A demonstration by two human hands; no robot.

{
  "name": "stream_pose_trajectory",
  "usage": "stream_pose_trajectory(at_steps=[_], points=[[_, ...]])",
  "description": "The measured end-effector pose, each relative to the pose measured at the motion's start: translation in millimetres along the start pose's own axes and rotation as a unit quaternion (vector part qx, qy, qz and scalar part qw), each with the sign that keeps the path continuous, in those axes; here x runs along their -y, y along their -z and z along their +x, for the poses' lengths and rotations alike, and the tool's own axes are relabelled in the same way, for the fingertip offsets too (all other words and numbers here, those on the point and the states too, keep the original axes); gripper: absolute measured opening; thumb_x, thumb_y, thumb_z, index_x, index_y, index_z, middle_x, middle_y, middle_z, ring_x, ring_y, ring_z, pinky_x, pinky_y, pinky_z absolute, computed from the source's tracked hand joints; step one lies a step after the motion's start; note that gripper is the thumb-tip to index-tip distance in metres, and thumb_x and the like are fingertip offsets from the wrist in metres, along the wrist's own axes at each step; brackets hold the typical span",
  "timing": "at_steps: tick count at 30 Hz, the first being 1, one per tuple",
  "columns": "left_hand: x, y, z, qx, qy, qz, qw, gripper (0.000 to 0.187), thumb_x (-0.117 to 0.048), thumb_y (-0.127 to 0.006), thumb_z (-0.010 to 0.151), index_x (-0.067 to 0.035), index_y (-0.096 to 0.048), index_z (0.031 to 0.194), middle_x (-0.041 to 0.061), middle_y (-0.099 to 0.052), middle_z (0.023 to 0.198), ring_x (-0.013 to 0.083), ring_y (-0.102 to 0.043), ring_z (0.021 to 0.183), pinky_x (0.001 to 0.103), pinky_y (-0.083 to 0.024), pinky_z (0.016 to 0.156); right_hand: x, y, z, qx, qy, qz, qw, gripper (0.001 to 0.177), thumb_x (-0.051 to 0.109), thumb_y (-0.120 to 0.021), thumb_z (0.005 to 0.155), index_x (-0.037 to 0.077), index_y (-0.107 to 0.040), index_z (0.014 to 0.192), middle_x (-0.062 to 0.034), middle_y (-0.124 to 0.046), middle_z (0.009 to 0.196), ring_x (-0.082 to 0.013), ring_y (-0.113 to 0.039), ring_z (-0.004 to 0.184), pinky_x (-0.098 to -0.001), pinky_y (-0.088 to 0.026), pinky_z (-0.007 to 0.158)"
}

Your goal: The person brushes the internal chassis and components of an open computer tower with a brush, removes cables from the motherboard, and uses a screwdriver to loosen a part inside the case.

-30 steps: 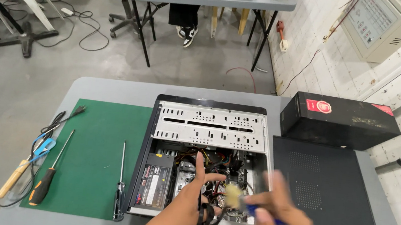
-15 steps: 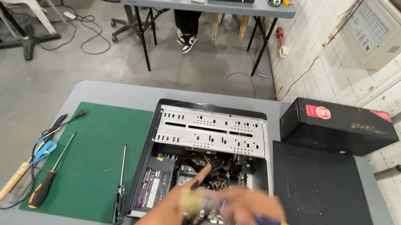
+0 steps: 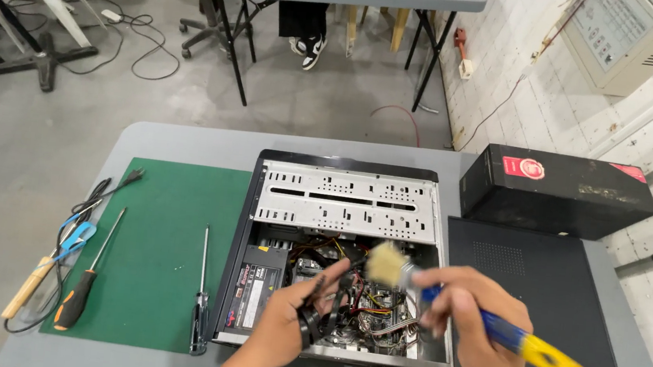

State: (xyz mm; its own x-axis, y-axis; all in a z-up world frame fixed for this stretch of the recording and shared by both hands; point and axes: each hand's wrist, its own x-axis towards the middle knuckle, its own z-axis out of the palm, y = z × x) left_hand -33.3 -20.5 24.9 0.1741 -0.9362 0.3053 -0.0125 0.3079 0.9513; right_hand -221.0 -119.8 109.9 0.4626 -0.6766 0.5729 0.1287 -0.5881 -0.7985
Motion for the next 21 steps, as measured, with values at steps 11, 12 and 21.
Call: stream_pose_trajectory(at_steps=[11,12,21], points=[[39,-23,-4,-0.047,0.176,-0.365,0.913,0.041,-0.012,-0.06,0.083,0.004,-0.055,0.119,0.022,-0.064,0.109,0.0302,-0.065,0.093,0.037,-0.056,0.081,7,-28,-21,0.097,0.055,-0.05,0.993,0.038,0.027,-0.041,0.091,0.012,-0.053,0.058,-0.0039,-0.071,0.078,-0.008,-0.06,0.052,-0.02,-0.047,0.046],[39,-26,-3,-0.09,0.174,-0.371,0.908,0.037,-0.012,-0.051,0.087,0.003,-0.057,0.119,0.022,-0.064,0.108,0.0289,-0.065,0.09,0.037,-0.056,0.075,8,-32,-28,0.094,0.089,-0.091,0.987,0.036,0.034,-0.04,0.091,0.018,-0.053,0.062,0.0002,-0.072,0.081,-0.0065,-0.062,0.053,-0.0207,-0.045,0.049],[28,-23,-1,-0.034,0.107,-0.366,0.924,0.04,-0.001,-0.062,0.08,0.004,-0.057,0.119,0.024,-0.057,0.126,0.0299,-0.058,0.111,0.036,-0.051,0.09,-2,-4,5,0.282,-0.038,0.072,0.956,0.04,0.032,-0.039,0.095,0.004,-0.065,0.087,-0.0036,-0.067,0.078,-0.0101,-0.063,0.049,-0.0203,-0.052,0.046]])
